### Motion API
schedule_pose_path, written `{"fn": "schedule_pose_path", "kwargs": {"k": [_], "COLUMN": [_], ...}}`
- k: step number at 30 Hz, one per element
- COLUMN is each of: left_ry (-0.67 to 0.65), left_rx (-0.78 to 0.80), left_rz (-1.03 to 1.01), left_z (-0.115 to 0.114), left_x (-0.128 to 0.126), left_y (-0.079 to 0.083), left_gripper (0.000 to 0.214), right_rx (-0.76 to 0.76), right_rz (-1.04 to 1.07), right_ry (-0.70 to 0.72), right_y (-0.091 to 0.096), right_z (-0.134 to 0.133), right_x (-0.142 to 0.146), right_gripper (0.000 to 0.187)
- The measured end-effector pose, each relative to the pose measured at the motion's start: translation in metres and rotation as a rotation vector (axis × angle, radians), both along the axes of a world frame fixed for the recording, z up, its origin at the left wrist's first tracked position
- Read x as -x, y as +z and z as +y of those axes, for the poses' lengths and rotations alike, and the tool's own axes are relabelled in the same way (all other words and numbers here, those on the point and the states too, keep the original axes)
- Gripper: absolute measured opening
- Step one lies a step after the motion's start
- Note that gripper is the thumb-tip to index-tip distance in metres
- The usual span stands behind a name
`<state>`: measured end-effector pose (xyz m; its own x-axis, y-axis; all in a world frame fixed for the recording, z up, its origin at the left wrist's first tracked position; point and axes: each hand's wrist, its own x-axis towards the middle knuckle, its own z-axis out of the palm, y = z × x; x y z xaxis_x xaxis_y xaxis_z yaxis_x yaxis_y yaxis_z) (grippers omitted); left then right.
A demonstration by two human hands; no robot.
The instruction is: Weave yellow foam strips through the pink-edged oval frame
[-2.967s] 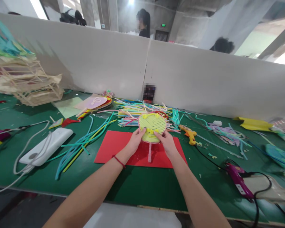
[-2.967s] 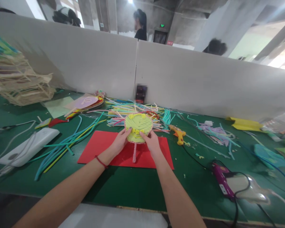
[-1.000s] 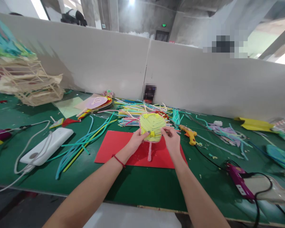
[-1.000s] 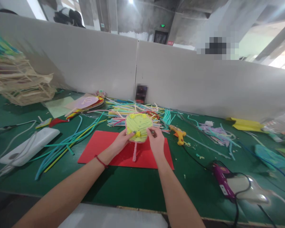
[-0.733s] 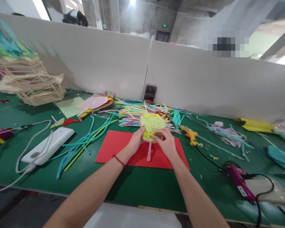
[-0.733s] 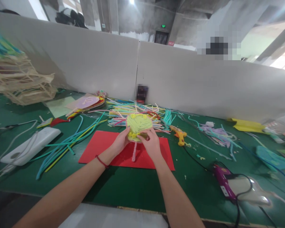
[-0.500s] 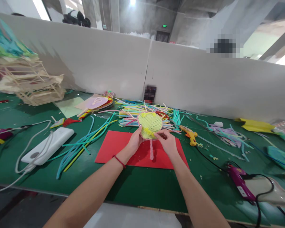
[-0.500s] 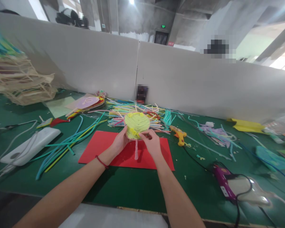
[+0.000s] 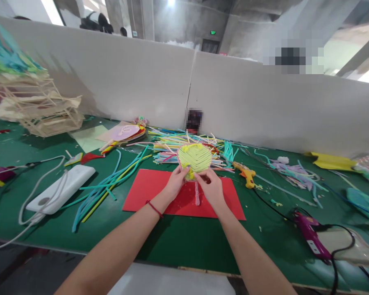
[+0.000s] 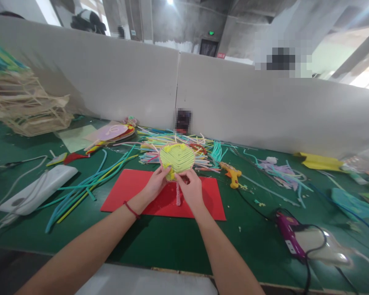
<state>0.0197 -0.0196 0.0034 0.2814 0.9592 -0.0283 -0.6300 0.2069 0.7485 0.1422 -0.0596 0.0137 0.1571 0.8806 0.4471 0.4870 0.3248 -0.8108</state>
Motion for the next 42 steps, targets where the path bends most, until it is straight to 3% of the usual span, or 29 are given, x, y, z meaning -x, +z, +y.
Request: {"fn": "schedule_pose_path", "kwargs": {"k": [5, 14, 17, 21, 25, 35, 42], "left_ry": [0.005, 0.006, -0.024, -0.027, 0.016, 0.033, 0.024], "left_rx": [0.004, 0.008, 0.025, 0.061, 0.066, -0.029, -0.003], "left_rz": [-0.012, -0.013, -0.058, -0.114, -0.134, 0.147, 0.223], "left_z": [0.001, 0.001, 0.003, 0.006, 0.007, 0.000, 0.001], "left_x": [0.001, 0.001, 0.001, 0.001, 0.000, 0.005, 0.004], "left_y": [-0.001, 0.000, -0.001, -0.001, 0.001, 0.007, 0.004], "left_gripper": [0.034, 0.030, 0.035, 0.039, 0.038, 0.043, 0.039], "right_rx": [-0.049, -0.053, -0.026, 0.114, 0.160, 0.284, 0.245], "right_rz": [-0.076, -0.109, -0.019, 0.331, 0.432, 0.444, 0.470], "right_ry": [-0.118, 0.036, 0.064, 0.071, 0.056, 0.158, 0.037], "right_y": [0.003, -0.003, -0.003, -0.002, 0.001, 0.008, 0.006], "right_z": [0.000, -0.001, 0.000, 0.007, 0.013, 0.014, 0.019], "right_x": [-0.005, 0.005, 0.003, -0.009, -0.025, -0.046, -0.056], "right_gripper": [0.021, 0.009, 0.009, 0.019, 0.025, 0.023, 0.024]}}
